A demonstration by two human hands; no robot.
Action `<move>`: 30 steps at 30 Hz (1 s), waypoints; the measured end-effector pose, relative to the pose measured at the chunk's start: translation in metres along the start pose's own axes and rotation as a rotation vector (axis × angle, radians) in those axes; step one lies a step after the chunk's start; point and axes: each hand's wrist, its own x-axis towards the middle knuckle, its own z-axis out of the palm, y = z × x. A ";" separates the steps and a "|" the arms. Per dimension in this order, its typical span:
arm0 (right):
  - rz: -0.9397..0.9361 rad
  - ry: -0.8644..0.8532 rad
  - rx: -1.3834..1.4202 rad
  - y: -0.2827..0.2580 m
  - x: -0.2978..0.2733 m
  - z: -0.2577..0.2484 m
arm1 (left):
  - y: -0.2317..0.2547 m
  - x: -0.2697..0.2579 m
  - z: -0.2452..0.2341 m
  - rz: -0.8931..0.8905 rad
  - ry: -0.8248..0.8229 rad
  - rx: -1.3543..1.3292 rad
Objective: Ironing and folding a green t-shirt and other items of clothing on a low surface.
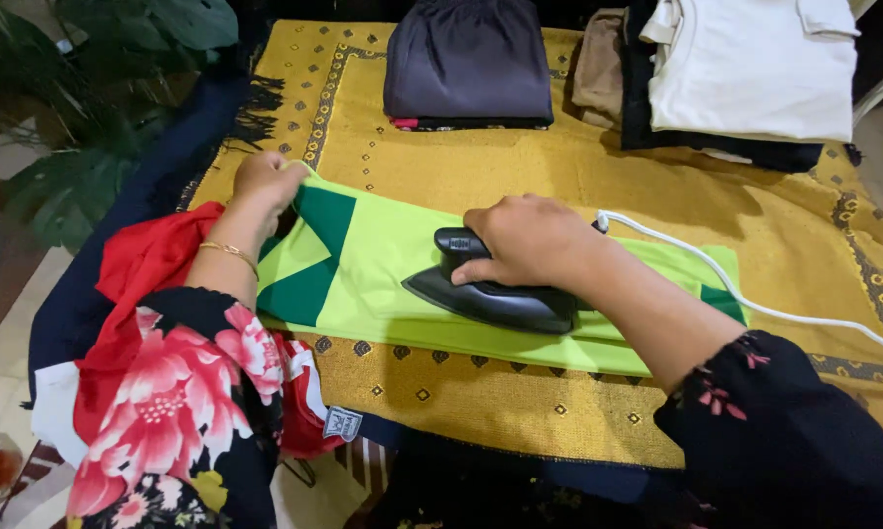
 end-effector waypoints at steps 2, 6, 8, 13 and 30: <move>0.004 0.016 -0.010 -0.005 0.003 0.001 | 0.013 -0.003 -0.006 -0.113 -0.026 -0.101; 0.074 0.155 0.027 -0.004 0.023 0.010 | 0.018 0.001 -0.008 -0.323 -0.045 -0.432; 0.102 0.190 0.040 -0.004 0.029 0.009 | 0.012 0.001 -0.008 -0.221 0.032 -0.352; 0.134 0.142 0.024 -0.006 0.026 0.004 | 0.011 -0.009 -0.025 -0.051 -0.191 -0.521; 0.038 0.144 0.048 -0.003 0.031 0.004 | -0.015 0.021 -0.063 0.167 -0.337 -0.237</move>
